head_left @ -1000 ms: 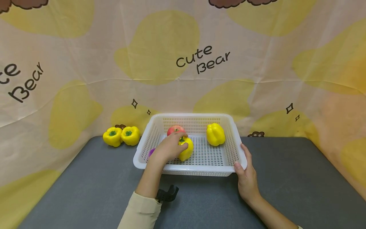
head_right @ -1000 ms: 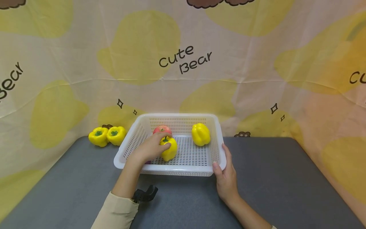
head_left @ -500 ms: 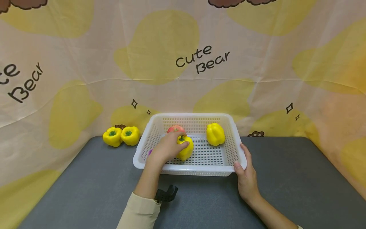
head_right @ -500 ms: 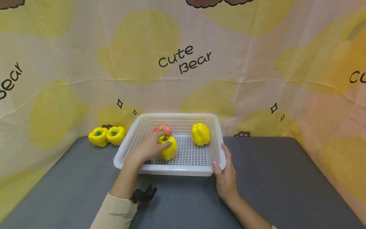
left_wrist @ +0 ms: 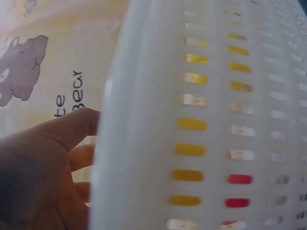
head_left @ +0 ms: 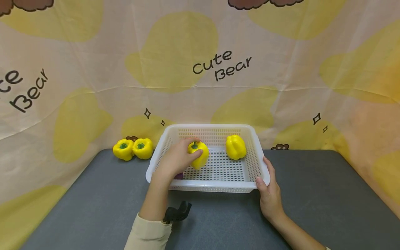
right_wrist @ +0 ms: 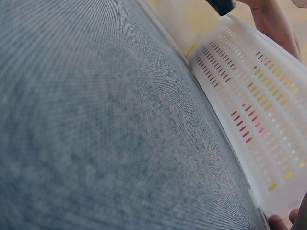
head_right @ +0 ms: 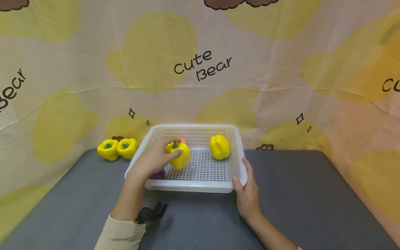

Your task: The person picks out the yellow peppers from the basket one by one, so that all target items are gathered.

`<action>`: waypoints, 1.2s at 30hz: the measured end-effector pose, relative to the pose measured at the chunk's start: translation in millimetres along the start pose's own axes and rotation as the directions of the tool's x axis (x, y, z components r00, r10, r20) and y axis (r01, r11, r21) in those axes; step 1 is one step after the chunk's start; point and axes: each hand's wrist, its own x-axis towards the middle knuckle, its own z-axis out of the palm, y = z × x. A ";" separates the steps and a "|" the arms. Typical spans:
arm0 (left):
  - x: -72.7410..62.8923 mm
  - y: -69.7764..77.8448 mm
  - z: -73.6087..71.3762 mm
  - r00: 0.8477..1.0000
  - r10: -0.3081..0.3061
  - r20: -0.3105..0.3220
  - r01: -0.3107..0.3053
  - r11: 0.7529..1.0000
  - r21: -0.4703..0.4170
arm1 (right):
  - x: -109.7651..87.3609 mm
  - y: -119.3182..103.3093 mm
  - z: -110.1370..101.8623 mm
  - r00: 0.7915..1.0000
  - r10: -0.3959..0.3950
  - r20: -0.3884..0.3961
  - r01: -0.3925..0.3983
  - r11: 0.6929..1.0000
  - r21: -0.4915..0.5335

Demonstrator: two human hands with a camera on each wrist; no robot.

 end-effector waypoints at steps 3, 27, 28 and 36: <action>-5.2 1.8 -7.6 1.000 0.003 0.000 -0.003 1.000 -0.009 | -0.2 0.3 -0.1 1.000 0.000 -0.001 0.000 1.000 -0.006; -43.3 -6.5 -57.6 0.980 0.000 -0.198 0.004 1.000 0.020 | -1.0 -0.8 -1.0 1.000 -0.011 -0.004 0.011 1.000 0.012; -44.1 -7.8 -58.6 0.978 0.001 -0.208 0.004 1.000 0.023 | -0.9 -0.8 -1.1 1.000 -0.010 -0.004 0.010 1.000 0.009; -46.7 -11.7 -63.4 0.956 0.003 -0.293 -0.003 1.000 0.002 | -0.5 -0.5 -1.7 1.000 -0.006 0.001 0.006 1.000 0.015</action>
